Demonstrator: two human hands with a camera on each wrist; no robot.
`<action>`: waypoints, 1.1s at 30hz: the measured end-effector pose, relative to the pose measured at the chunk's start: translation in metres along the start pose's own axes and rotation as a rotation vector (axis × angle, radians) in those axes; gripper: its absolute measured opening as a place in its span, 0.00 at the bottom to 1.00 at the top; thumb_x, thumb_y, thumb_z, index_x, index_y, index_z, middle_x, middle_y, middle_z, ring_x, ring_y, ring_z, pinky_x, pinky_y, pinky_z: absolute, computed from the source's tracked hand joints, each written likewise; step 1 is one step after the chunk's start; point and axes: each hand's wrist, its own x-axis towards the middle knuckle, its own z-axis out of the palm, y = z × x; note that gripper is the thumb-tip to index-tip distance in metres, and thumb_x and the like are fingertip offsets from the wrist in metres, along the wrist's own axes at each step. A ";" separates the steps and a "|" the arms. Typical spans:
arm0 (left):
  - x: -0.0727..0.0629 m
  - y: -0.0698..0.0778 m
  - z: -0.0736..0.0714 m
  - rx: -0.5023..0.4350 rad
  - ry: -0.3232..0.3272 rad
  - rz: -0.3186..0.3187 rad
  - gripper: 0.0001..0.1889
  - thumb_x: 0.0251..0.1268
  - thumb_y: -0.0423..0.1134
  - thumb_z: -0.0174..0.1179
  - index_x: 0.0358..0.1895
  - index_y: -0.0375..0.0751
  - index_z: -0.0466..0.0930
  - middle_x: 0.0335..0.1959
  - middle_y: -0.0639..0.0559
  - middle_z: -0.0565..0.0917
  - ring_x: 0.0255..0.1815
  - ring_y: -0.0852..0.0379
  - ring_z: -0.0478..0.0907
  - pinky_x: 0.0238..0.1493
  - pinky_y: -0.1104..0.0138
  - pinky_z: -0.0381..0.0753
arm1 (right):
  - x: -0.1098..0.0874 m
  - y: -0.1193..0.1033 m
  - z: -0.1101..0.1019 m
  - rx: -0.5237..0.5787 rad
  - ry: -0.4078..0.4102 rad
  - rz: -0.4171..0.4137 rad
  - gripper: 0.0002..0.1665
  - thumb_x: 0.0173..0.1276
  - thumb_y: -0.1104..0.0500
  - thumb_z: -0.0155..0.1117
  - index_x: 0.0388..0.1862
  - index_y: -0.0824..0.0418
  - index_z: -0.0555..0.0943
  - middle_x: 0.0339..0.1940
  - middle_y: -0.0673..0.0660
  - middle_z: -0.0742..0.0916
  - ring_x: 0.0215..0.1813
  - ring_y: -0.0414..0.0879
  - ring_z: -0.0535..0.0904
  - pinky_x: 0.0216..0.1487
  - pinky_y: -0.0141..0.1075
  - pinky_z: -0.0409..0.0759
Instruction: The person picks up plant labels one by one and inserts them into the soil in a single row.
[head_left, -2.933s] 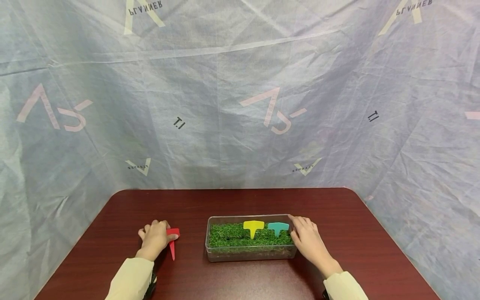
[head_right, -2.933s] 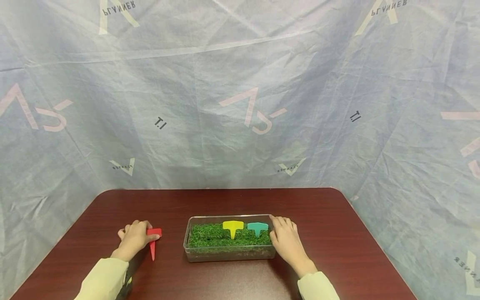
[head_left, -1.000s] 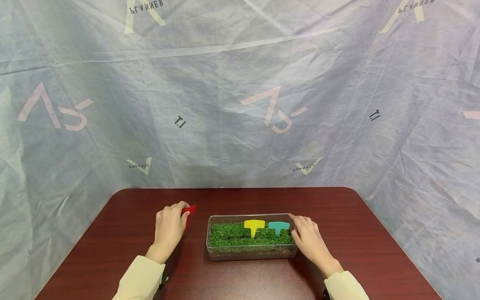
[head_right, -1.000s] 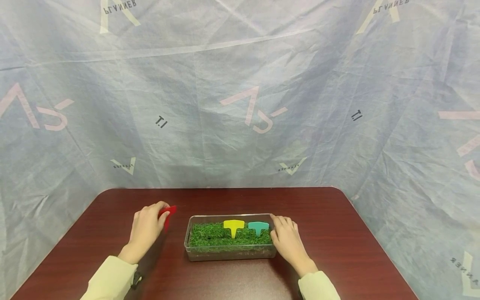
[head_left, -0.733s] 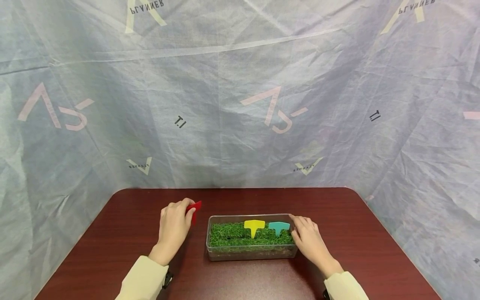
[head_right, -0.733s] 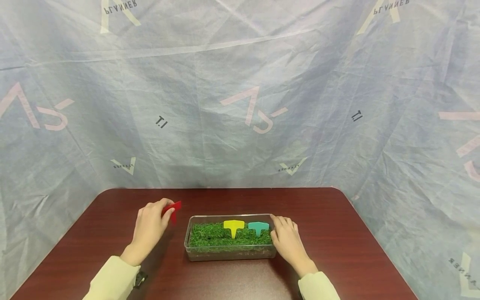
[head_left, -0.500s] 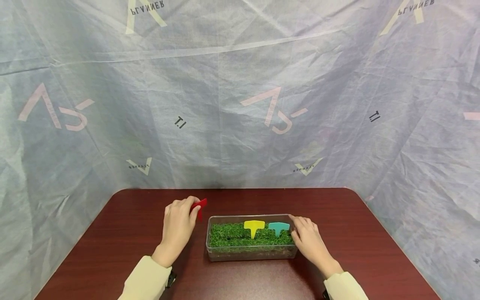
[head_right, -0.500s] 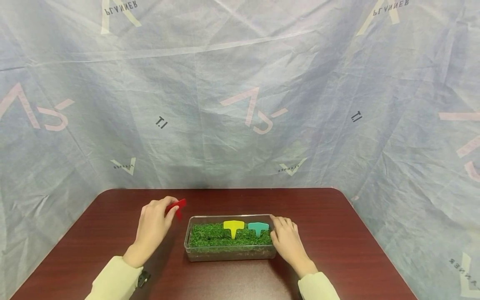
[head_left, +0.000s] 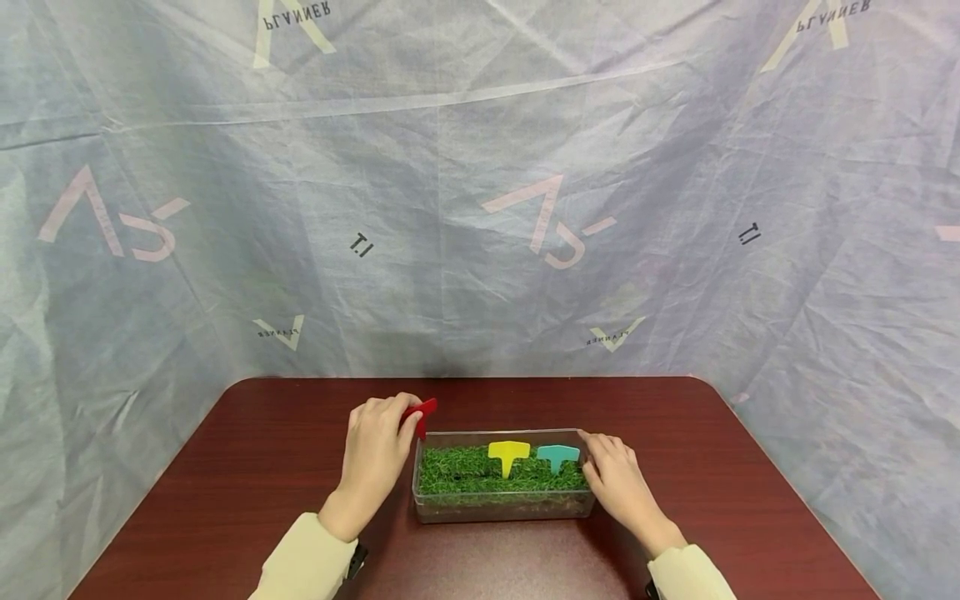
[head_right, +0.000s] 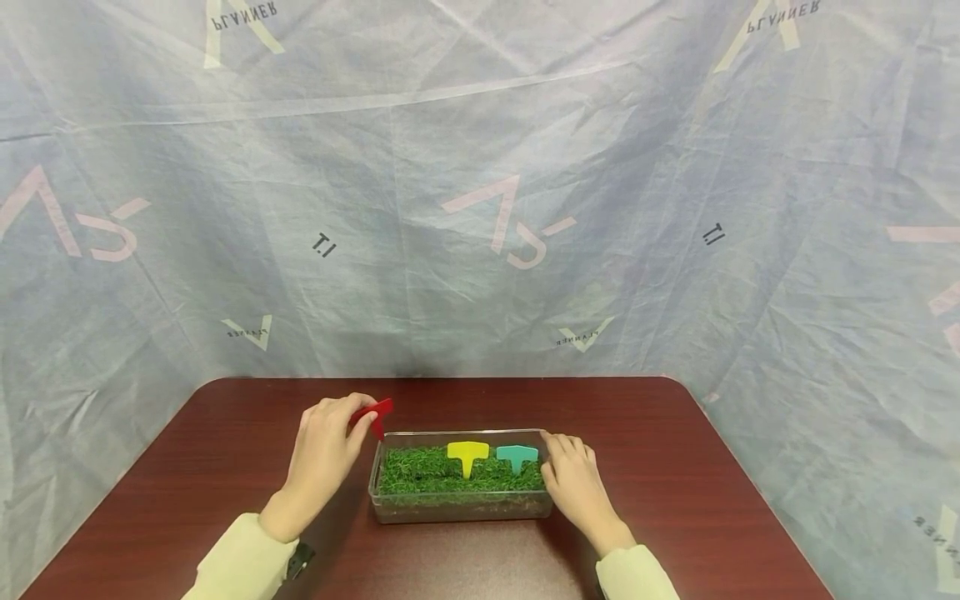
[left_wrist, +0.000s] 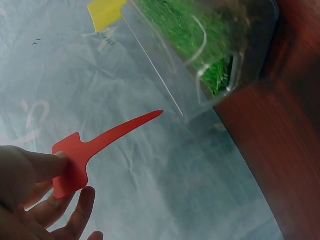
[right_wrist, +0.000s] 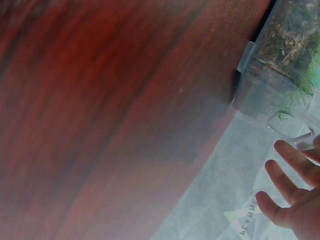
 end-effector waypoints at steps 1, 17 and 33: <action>0.000 0.001 0.001 -0.002 -0.002 0.003 0.06 0.55 0.37 0.64 0.36 0.49 0.80 0.26 0.56 0.83 0.34 0.52 0.75 0.46 0.54 0.69 | 0.000 0.000 0.000 0.002 -0.001 0.001 0.25 0.63 0.64 0.54 0.61 0.63 0.70 0.51 0.60 0.80 0.56 0.56 0.71 0.55 0.57 0.64; -0.016 0.019 0.022 -0.016 -0.042 0.082 0.07 0.53 0.38 0.65 0.35 0.50 0.79 0.24 0.60 0.82 0.32 0.56 0.74 0.45 0.56 0.71 | -0.001 0.000 0.001 0.007 0.000 0.003 0.25 0.63 0.64 0.54 0.61 0.63 0.70 0.52 0.60 0.80 0.57 0.56 0.71 0.56 0.57 0.64; -0.031 0.020 0.043 -0.035 -0.097 0.090 0.06 0.53 0.40 0.65 0.35 0.53 0.79 0.25 0.61 0.83 0.33 0.58 0.75 0.46 0.56 0.71 | -0.001 0.003 0.004 0.005 0.032 -0.011 0.25 0.62 0.64 0.54 0.61 0.62 0.71 0.51 0.59 0.80 0.55 0.55 0.72 0.55 0.56 0.65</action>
